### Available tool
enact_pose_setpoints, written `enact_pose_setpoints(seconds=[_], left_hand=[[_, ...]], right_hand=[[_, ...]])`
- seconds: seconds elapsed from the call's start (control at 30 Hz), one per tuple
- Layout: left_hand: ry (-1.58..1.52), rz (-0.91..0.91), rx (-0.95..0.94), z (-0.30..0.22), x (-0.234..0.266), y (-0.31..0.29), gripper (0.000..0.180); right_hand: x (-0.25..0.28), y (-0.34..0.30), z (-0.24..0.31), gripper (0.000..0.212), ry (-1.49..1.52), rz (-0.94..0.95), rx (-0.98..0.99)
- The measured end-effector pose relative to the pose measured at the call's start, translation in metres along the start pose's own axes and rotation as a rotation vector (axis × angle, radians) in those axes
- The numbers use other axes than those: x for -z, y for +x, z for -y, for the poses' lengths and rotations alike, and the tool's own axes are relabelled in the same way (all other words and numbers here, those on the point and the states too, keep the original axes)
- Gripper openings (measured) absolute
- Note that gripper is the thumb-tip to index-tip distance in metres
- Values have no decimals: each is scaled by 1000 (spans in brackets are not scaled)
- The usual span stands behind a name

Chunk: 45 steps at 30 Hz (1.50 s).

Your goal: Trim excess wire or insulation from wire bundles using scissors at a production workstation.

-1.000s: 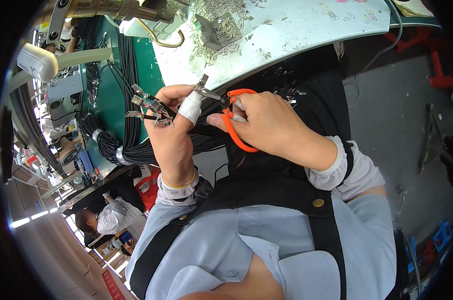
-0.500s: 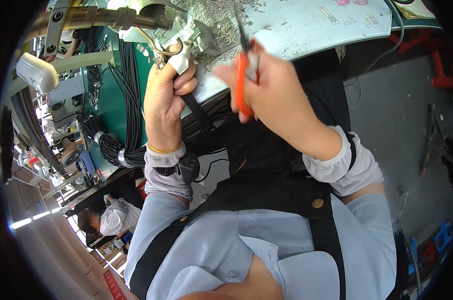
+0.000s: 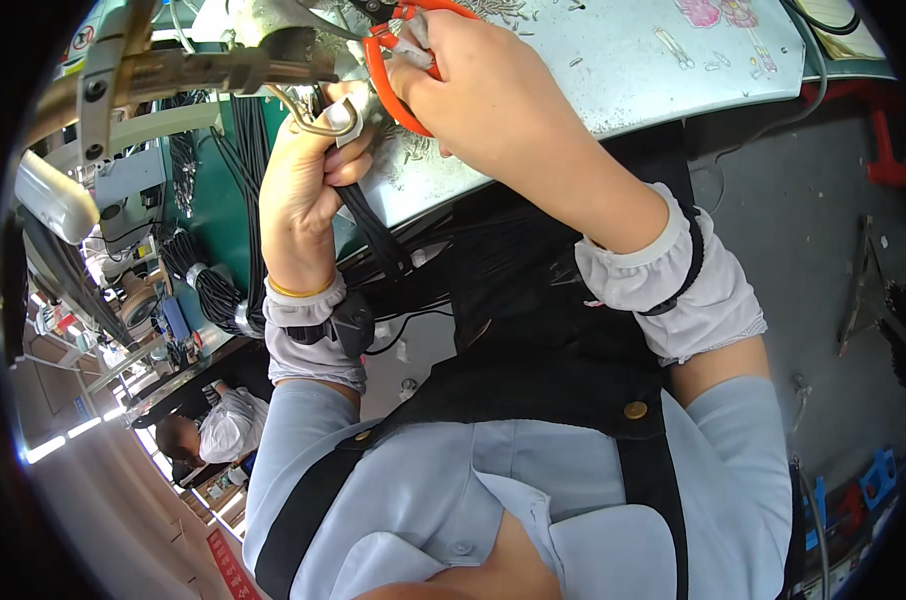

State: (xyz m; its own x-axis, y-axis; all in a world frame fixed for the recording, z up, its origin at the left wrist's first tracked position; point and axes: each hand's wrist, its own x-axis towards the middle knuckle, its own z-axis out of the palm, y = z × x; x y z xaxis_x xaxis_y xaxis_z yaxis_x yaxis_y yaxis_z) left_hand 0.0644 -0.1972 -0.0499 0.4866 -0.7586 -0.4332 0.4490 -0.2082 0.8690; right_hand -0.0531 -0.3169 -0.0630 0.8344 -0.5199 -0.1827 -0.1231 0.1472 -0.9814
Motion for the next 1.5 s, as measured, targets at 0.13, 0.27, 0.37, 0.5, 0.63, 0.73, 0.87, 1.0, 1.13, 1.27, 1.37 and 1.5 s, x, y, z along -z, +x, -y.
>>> enact_pose_setpoints(seconds=[0.13, 0.27, 0.37, 0.5, 0.63, 0.73, 0.87, 1.0, 1.13, 1.27, 1.37, 1.5], left_hand=[[33, -68, -35, 1, -4, -1, 14], [39, -63, -69, 2, -3, -2, 13], [-14, -77, -54, 2, -3, -2, 10], [-10, -103, -57, 2, -6, -2, 10], [-17, -91, -61, 0, -12, -11, 13], [-122, -43, -38, 4, -14, -26, 15], [-268, 5, -8, 15, -12, -47, 18], [-99, -86, -99, 29, -11, -66, 20], [64, -188, -225, 39, -11, -76, 21], [17, -241, -271, 42, -8, -83, 20], [-69, -190, -270, 43, -7, -86, 19], [-13, -158, -229, 48, -10, -86, 19]], right_hand=[[-1, 1, -2, 15, 30, -32, 24], [10, 2, 11, 11, -60, 52, 45], [11, 1, 17, 11, -91, 88, 20], [5, 0, 10, 11, -34, 52, -5], [1, -5, -10, 13, 20, 7, 88], [3, -14, -14, 12, 58, 2, 151], [5, -38, -7, 12, 156, 36, 104], [6, -55, -4, 11, 185, 85, 95], [4, -66, -6, 12, 183, 77, 155], [15, -72, -7, 12, 233, 1, 182], [31, -69, -10, 9, 240, -21, 113], [25, -76, -6, 7, 196, 39, 74]])
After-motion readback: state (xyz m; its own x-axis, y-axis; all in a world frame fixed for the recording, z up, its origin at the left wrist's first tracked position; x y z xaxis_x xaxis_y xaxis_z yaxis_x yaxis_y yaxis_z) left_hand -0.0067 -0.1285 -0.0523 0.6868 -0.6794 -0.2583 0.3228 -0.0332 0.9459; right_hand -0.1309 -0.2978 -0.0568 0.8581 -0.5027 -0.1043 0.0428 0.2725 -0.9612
